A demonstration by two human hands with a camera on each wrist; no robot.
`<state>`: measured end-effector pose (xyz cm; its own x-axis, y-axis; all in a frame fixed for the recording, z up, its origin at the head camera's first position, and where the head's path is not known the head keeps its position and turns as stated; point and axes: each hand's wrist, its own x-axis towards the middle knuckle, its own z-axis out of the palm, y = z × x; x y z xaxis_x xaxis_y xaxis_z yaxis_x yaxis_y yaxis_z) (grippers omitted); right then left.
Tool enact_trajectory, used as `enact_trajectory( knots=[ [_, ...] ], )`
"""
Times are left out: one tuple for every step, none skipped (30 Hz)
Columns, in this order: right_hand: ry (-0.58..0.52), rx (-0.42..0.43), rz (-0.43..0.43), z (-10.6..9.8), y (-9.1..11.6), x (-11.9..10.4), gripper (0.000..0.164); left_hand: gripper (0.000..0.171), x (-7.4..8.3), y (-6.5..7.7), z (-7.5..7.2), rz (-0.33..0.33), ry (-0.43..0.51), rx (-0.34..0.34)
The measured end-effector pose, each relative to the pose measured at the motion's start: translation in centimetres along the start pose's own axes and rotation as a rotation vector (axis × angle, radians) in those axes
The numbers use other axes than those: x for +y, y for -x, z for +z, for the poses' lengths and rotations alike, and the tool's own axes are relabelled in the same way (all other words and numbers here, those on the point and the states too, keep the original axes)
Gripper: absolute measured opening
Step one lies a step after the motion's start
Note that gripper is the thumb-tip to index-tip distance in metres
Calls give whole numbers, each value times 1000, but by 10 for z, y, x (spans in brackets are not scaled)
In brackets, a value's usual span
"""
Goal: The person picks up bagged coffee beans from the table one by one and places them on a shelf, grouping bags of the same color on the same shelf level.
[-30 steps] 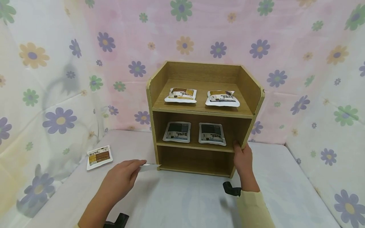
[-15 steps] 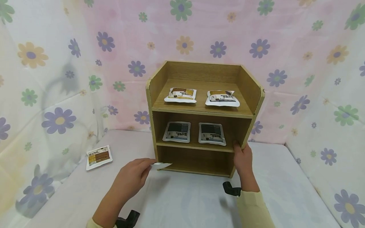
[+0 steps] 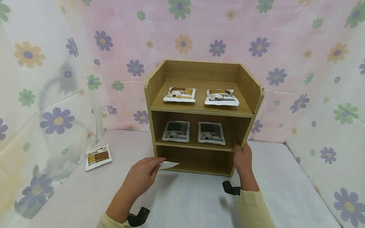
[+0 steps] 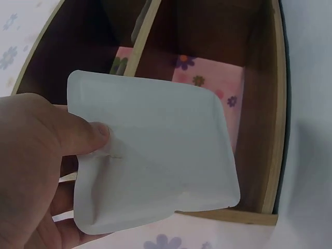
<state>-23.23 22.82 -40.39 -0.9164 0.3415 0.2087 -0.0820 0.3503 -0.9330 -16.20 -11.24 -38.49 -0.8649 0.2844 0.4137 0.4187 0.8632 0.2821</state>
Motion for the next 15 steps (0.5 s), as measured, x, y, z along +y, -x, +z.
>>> enact_trajectory(
  knots=[
    [-1, 1, -1, 0, 0, 0, 53, 28, 1, -1, 2, 0, 6, -1],
    [-1, 2, -1, 0, 0, 0, 53, 28, 1, -2, 3, 1, 11, 0],
    [-1, 3, -2, 0, 0, 0, 53, 28, 2, -3, 5, 3, 13, 2],
    [-2, 4, -2, 0, 0, 0, 53, 28, 3, -4, 6, 4, 17, 2],
    [-2, 6, -3, 0, 0, 1, 53, 28, 3, -5, 8, 5, 18, 3],
    [-1, 7, -4, 0, 0, 1, 53, 28, 4, -5, 10, 7, 19, 3],
    [-2, 8, -5, 0, 0, 1, 53, 29, 5, -6, 11, 8, 21, 3],
    [-4, 8, -5, 0, -1, 1, 53, 29, 5, -7, 13, 9, 22, 2],
    [-3, 8, -5, 0, -1, 1, 53, 29, 6, -8, 14, 10, 23, 0],
    [-3, 8, -5, 0, 0, 1, 53, 29, 6, -8, 15, 11, 25, -1],
    [-2, 8, -4, 0, 0, 1, 53, 29, 7, -9, 16, 13, 24, 0],
    [-1, 7, -4, 0, 0, 1, 53, 29, 7, -9, 17, 17, 24, 3],
    [-2, 7, -3, 0, 0, 1, 53, 29, 7, -10, 18, 23, 24, 6],
    [-1, 6, -4, 0, 0, 1, 54, 29, 7, -11, 20, 29, 23, 12],
    [2, 5, -3, 0, 0, 1, 54, 29, 8, -12, 21, 34, 22, 18]
  ],
)
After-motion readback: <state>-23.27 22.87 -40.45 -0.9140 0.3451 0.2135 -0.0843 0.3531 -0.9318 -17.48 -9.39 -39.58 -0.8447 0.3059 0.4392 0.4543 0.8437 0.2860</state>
